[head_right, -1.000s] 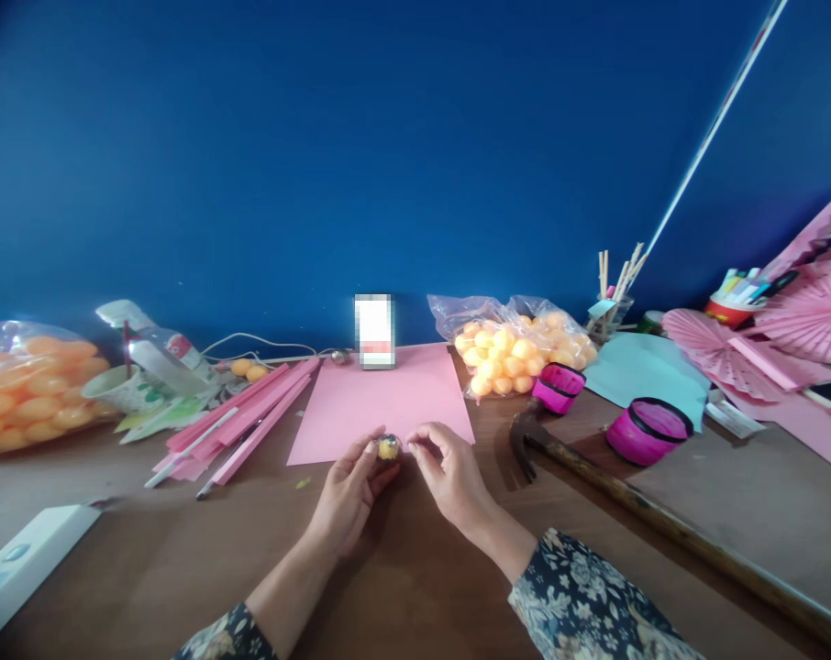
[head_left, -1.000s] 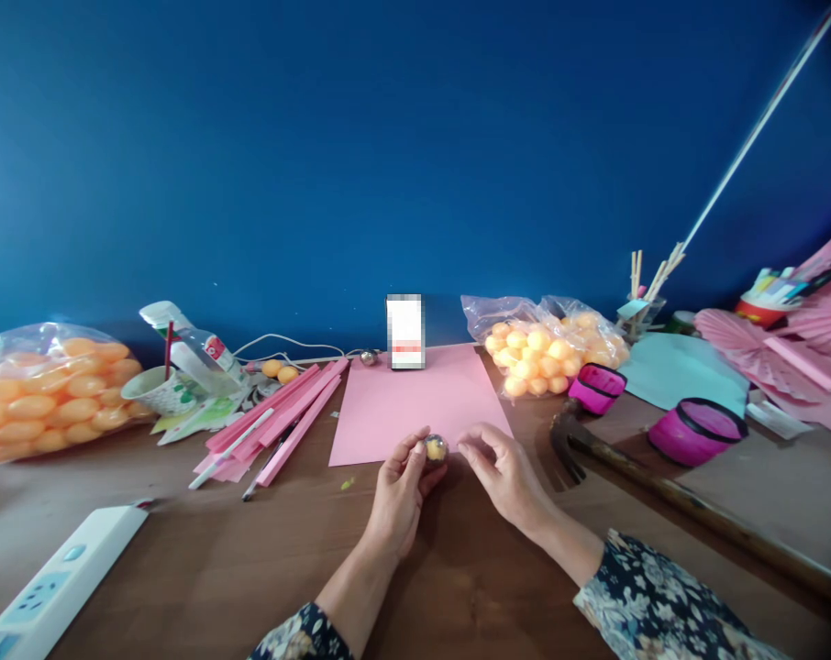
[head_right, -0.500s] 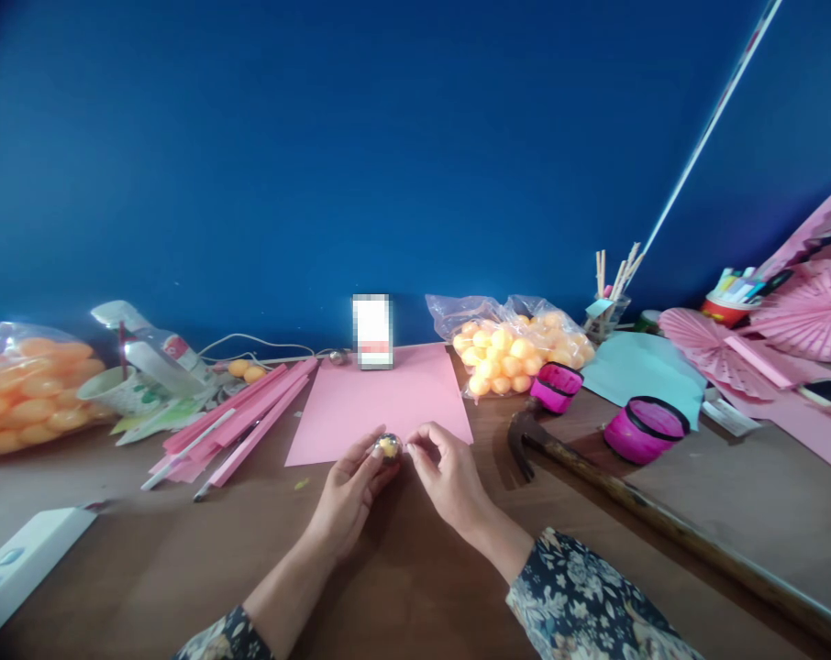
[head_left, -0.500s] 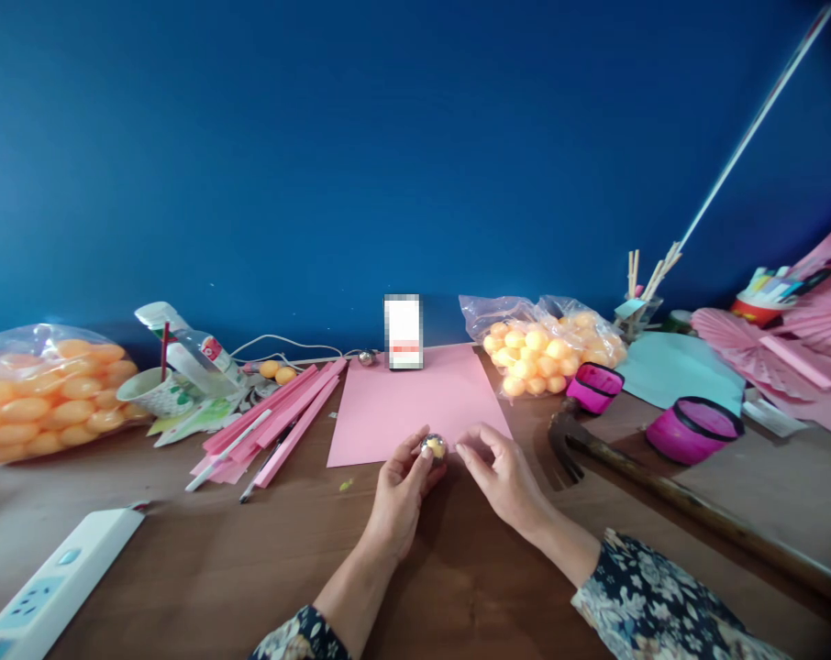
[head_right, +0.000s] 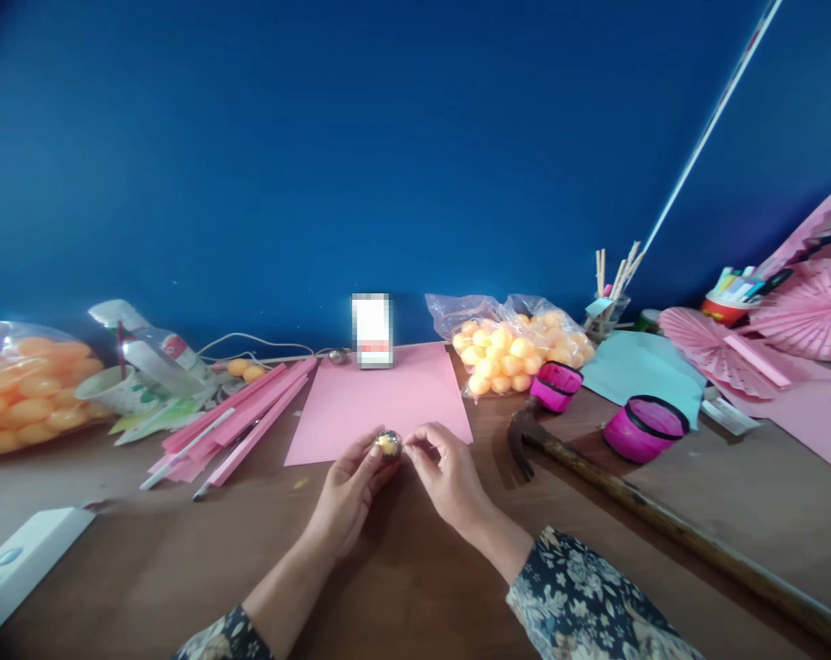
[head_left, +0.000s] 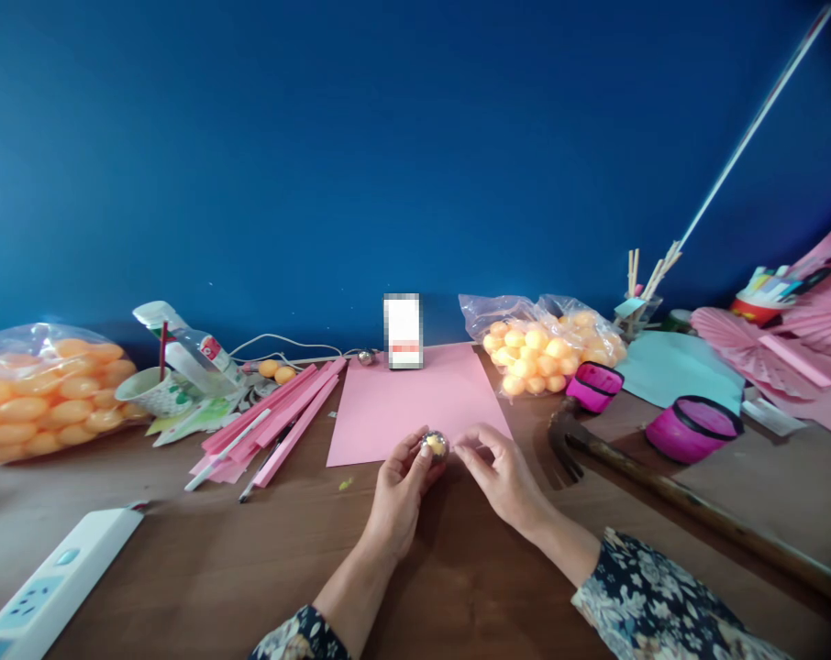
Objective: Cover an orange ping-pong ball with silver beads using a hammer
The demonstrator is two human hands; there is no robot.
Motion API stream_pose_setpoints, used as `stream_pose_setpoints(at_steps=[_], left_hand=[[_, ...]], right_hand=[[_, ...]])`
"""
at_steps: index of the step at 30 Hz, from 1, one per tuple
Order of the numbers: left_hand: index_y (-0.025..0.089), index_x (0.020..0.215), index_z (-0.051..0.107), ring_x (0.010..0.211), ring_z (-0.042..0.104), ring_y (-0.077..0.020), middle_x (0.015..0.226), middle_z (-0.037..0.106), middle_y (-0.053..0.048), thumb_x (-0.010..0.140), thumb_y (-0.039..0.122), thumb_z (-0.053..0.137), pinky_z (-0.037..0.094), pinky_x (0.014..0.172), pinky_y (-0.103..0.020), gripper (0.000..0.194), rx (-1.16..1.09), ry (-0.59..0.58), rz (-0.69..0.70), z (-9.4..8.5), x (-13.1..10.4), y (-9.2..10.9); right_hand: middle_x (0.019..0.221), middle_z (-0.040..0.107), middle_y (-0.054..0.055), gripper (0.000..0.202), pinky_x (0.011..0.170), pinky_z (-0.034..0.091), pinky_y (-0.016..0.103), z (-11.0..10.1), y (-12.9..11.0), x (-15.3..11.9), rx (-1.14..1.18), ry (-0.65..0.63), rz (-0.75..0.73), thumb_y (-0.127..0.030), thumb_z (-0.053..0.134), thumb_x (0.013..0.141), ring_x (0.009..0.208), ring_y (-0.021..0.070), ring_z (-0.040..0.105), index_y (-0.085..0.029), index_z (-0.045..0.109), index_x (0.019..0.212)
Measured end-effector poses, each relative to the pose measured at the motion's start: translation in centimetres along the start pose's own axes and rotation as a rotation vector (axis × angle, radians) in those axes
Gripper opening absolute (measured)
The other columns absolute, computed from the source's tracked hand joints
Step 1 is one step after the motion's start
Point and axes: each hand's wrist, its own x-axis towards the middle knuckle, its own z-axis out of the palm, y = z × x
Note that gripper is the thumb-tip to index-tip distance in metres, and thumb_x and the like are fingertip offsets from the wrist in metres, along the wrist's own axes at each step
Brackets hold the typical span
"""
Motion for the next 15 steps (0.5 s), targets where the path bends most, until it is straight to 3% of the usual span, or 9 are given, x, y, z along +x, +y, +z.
stream_pose_setpoints(at_steps=[15], left_hand=[[0.017,0.113,0.056,0.098,0.059,-0.019,0.106,0.064,-0.009,0.073,0.026,0.064,0.043,0.091,-0.034,0.042,0.001,-0.007,-0.019,-0.09,-0.01,-0.08]], right_hand=[[0.081,0.063,0.001,0.009,0.07,0.045,0.023,-0.08,-0.22,0.01,-0.006,-0.005,0.017,-0.021,0.048,0.084,0.075,0.0145,0.059,-0.019,0.056,0.082]])
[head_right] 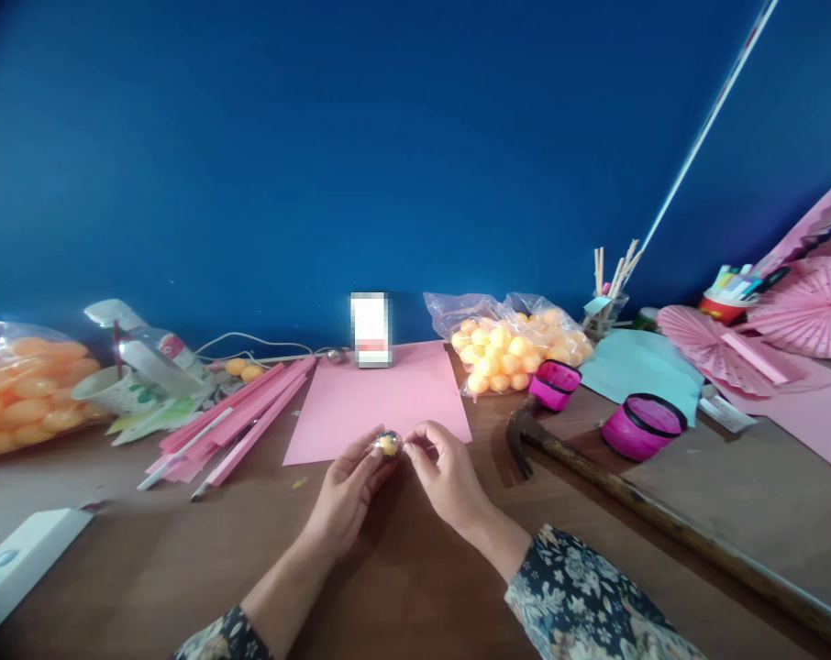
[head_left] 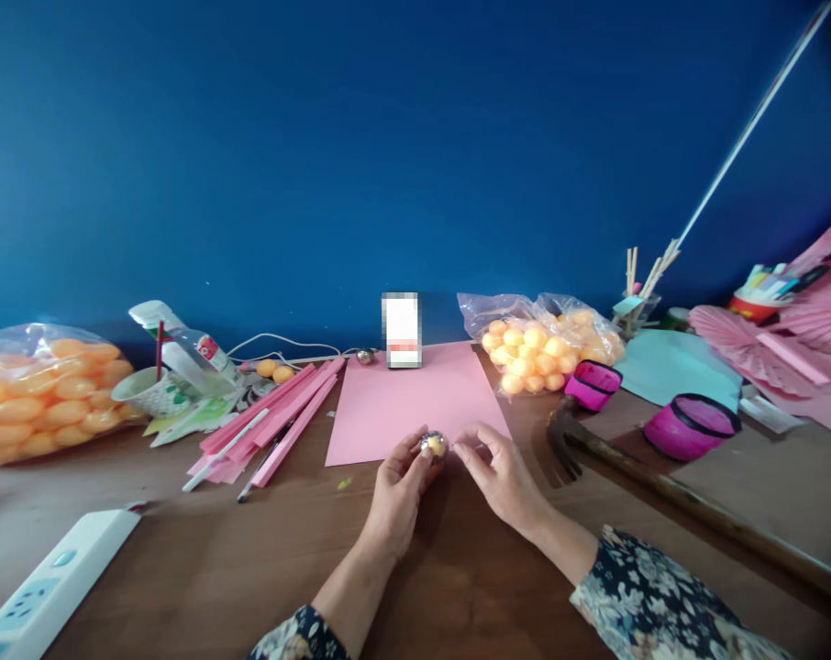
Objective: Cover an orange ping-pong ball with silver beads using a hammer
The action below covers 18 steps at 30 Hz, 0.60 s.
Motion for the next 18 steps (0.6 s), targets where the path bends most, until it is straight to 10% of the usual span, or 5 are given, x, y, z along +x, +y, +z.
stream_pose_setpoints(at_steps=[18], left_hand=[[0.017,0.113,0.056,0.098,0.058,-0.0188,0.103,0.065,-0.009,0.072,0.026,0.065,0.044,0.09,-0.035,0.043,0.045,0.01,0.001,-0.23,0.13,-0.27]], right_hand=[[0.07,0.056,-0.001,0.012,0.059,0.042,0.023,-0.53,0.89,0.98,0.24,0.099,0.235,-0.031,0.056,0.078,0.061,0.012,0.051,-0.019,0.055,0.077]])
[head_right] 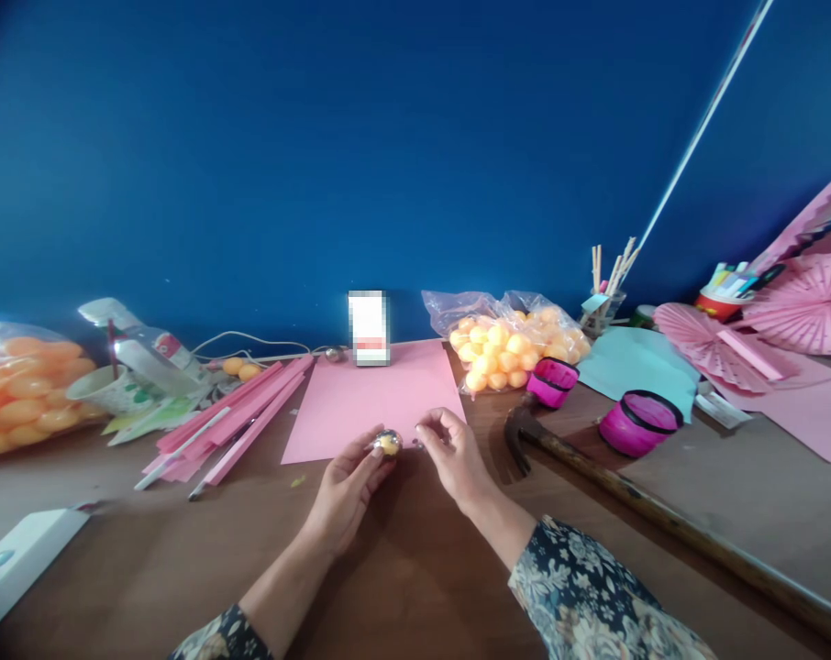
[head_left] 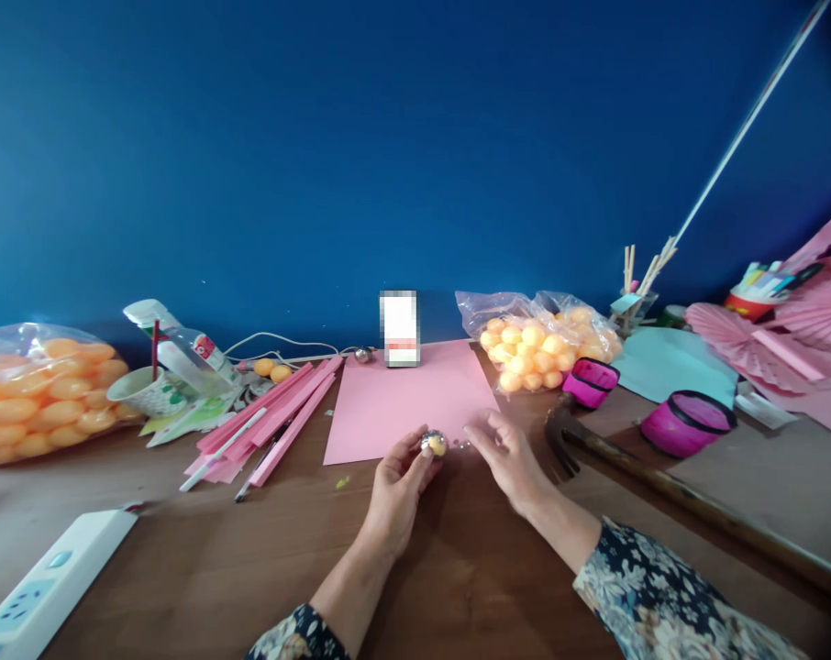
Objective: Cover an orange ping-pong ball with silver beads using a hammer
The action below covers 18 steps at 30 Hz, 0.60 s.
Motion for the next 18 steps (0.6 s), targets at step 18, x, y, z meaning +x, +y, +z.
stream_pose_setpoints(at_steps=[18], left_hand=[[0.016,0.113,0.055,0.101,0.058,-0.0207,0.106,0.065,-0.011,0.071,0.025,0.066,0.042,0.093,-0.036,0.045,0.045,-0.033,0.034,-0.1,0.0,-0.1]], right_hand=[[0.069,0.054,-0.002,0.013,0.06,0.041,0.022,0.7,0.0,-0.7,0.146,-0.083,0.091,-0.031,0.059,0.077,0.062,0.011,0.048,-0.019,0.055,0.077]])
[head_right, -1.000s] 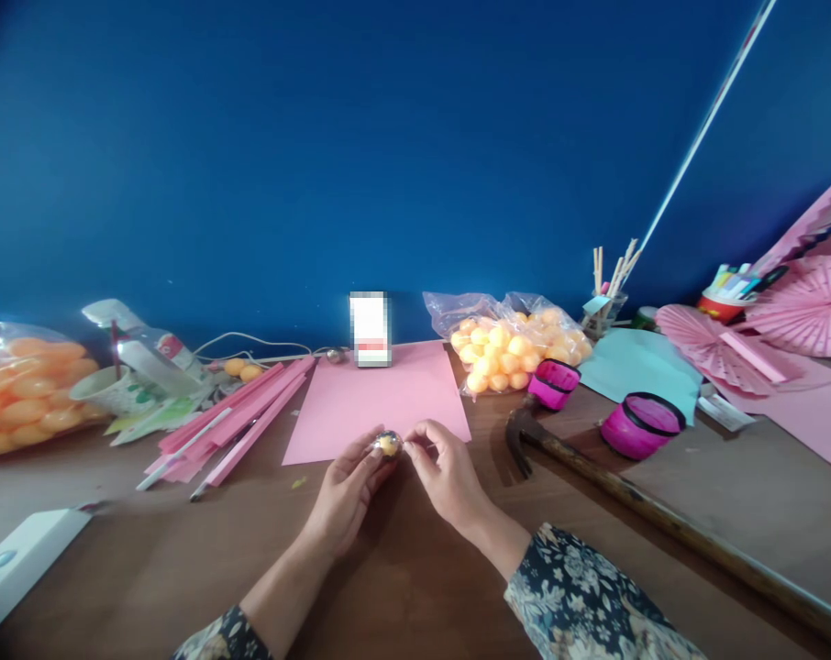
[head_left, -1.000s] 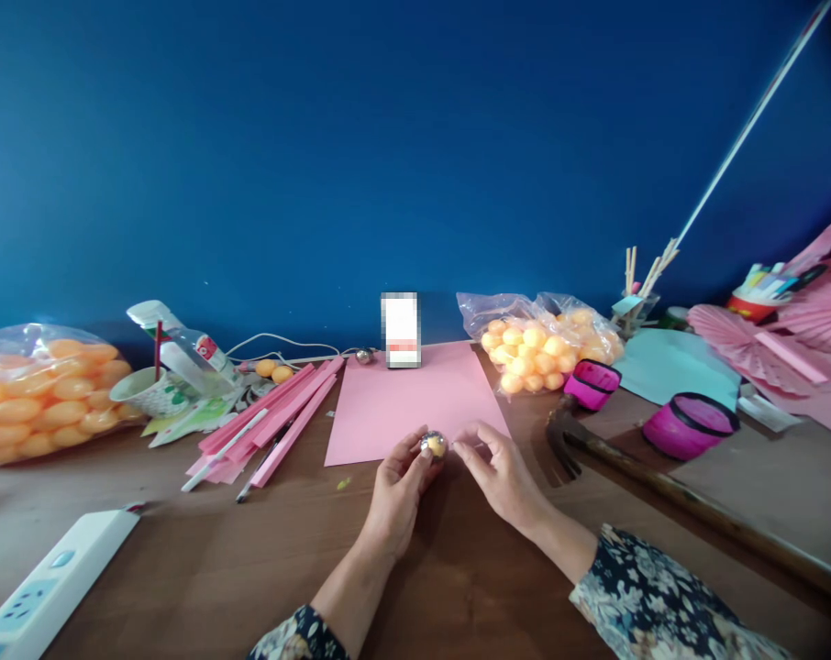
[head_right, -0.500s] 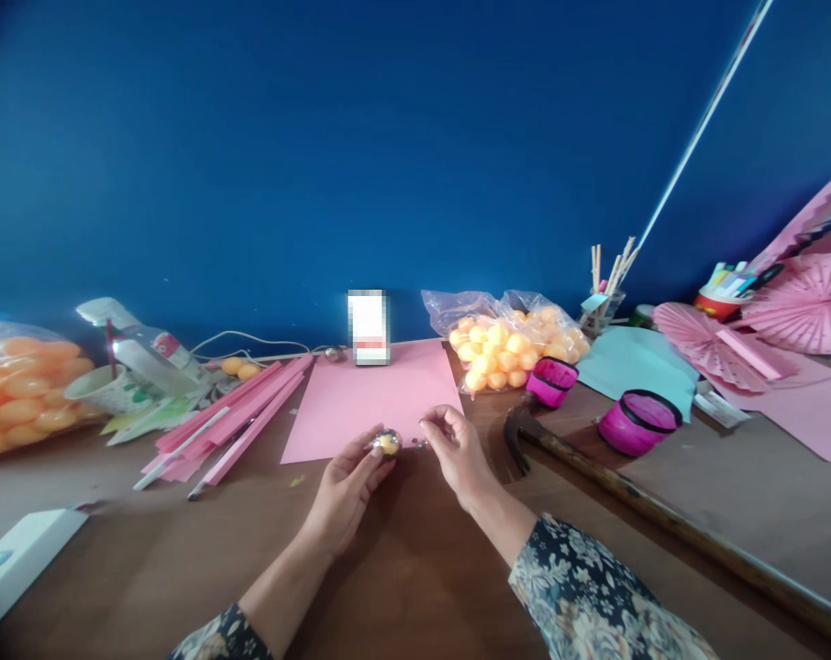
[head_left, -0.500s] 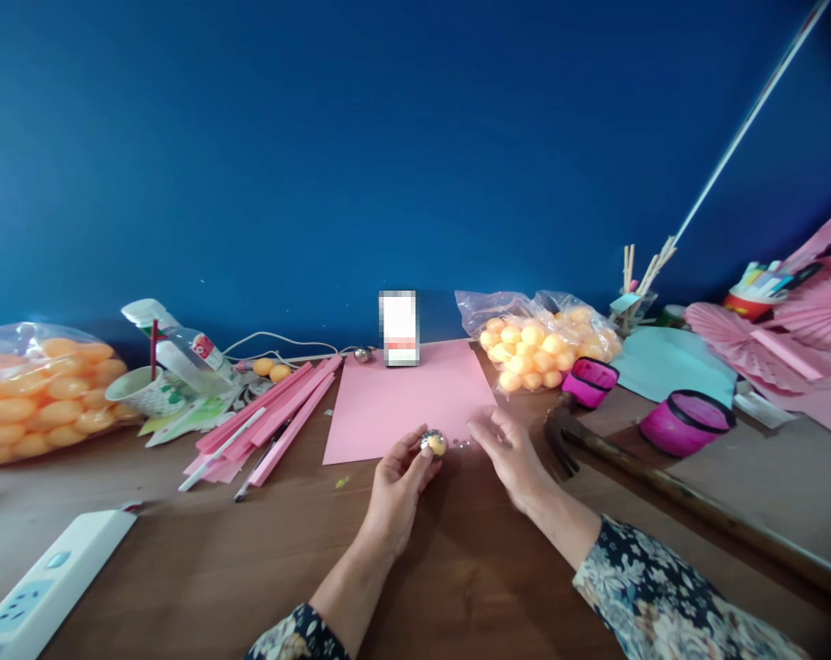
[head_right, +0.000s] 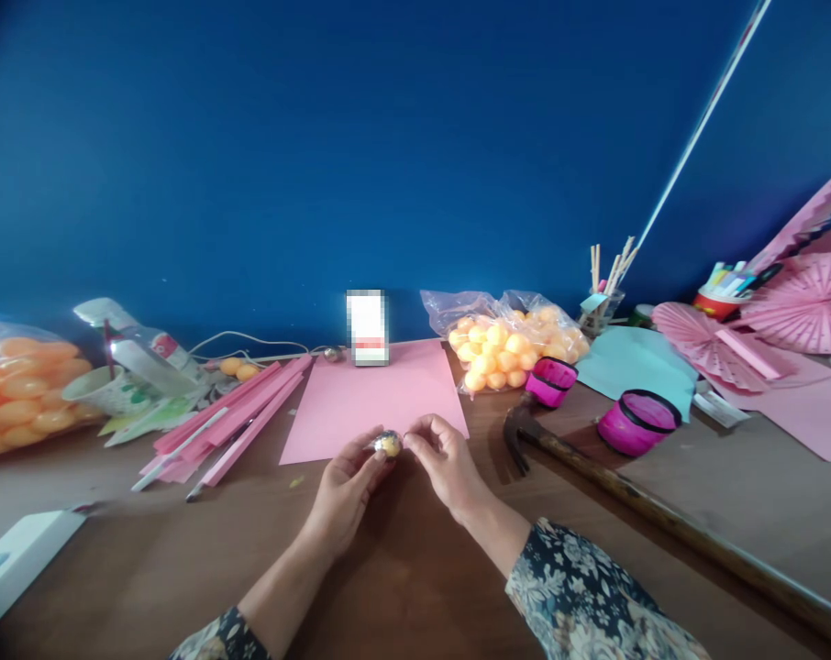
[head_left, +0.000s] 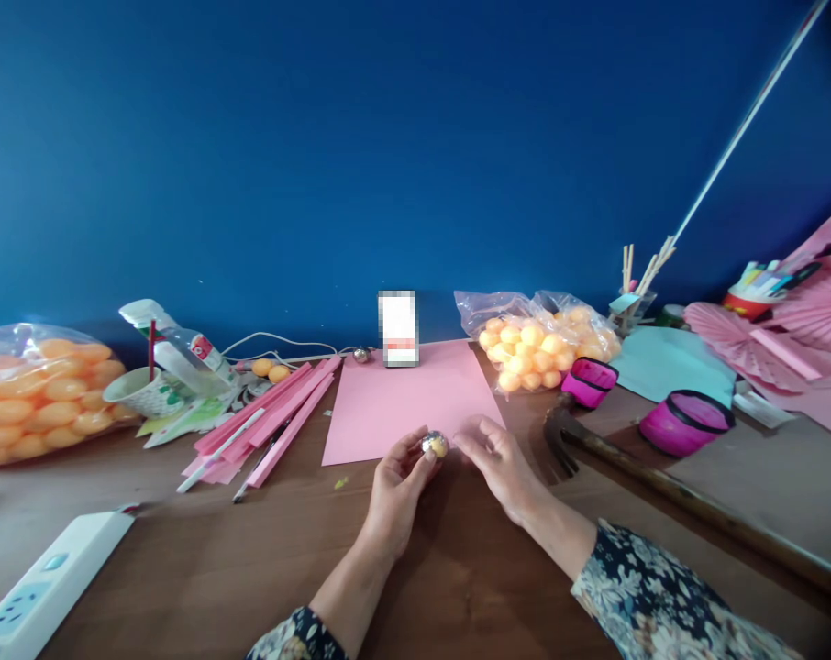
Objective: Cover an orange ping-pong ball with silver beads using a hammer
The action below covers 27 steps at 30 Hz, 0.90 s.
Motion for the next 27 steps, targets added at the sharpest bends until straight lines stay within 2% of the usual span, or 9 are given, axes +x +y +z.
stream_pose_setpoints(at_steps=[4,15,22,27], left_hand=[[0.016,0.112,0.055,0.102,0.058,-0.0214,0.108,0.064,-0.011,0.07,0.023,0.067,0.04,0.095,-0.037,0.044,0.017,-0.024,0.029,0.0,0.1,-0.1],[0.016,0.107,0.057,0.101,0.059,-0.0219,0.106,0.066,-0.011,0.068,0.021,0.069,0.042,0.093,-0.036,0.042,0.041,-0.002,0.069,0.2,0.0,0.0],[0.015,0.109,0.056,0.101,0.059,-0.0218,0.107,0.065,-0.012,0.067,0.025,0.069,0.042,0.093,-0.037,0.046,0.029,0.029,0.04,0.0,0.1,-0.1],[0.016,0.11,0.056,0.098,0.06,-0.0202,0.105,0.065,-0.011,0.068,0.027,0.068,0.045,0.089,-0.035,0.045,0.026,0.046,0.016,0.0,0.1,-0.2]], right_hand=[[0.07,0.055,-0.002,0.012,0.062,0.041,0.022,0.3,0.0,-0.3,-0.023,-0.052,-0.036,-0.03,0.058,0.078,0.065,0.0112,0.048,-0.019,0.056,0.076],[0.072,0.061,0.0,0.016,0.064,0.041,0.025,0.3,-0.3,-0.4,-0.073,-0.054,-0.028,-0.033,0.059,0.076,0.068,0.0142,0.053,-0.018,0.061,0.074],[0.065,0.055,-0.002,0.018,0.055,0.039,0.023,-0.1,0.1,0.0,-0.087,0.054,0.021,-0.036,0.057,0.077,0.057,0.0114,0.047,-0.018,0.057,0.075],[0.067,0.057,-0.001,0.015,0.063,0.042,0.025,-1.6,0.0,1.0,-0.32,0.088,-0.181,-0.032,0.054,0.079,0.063,0.014,0.053,-0.018,0.056,0.072]])
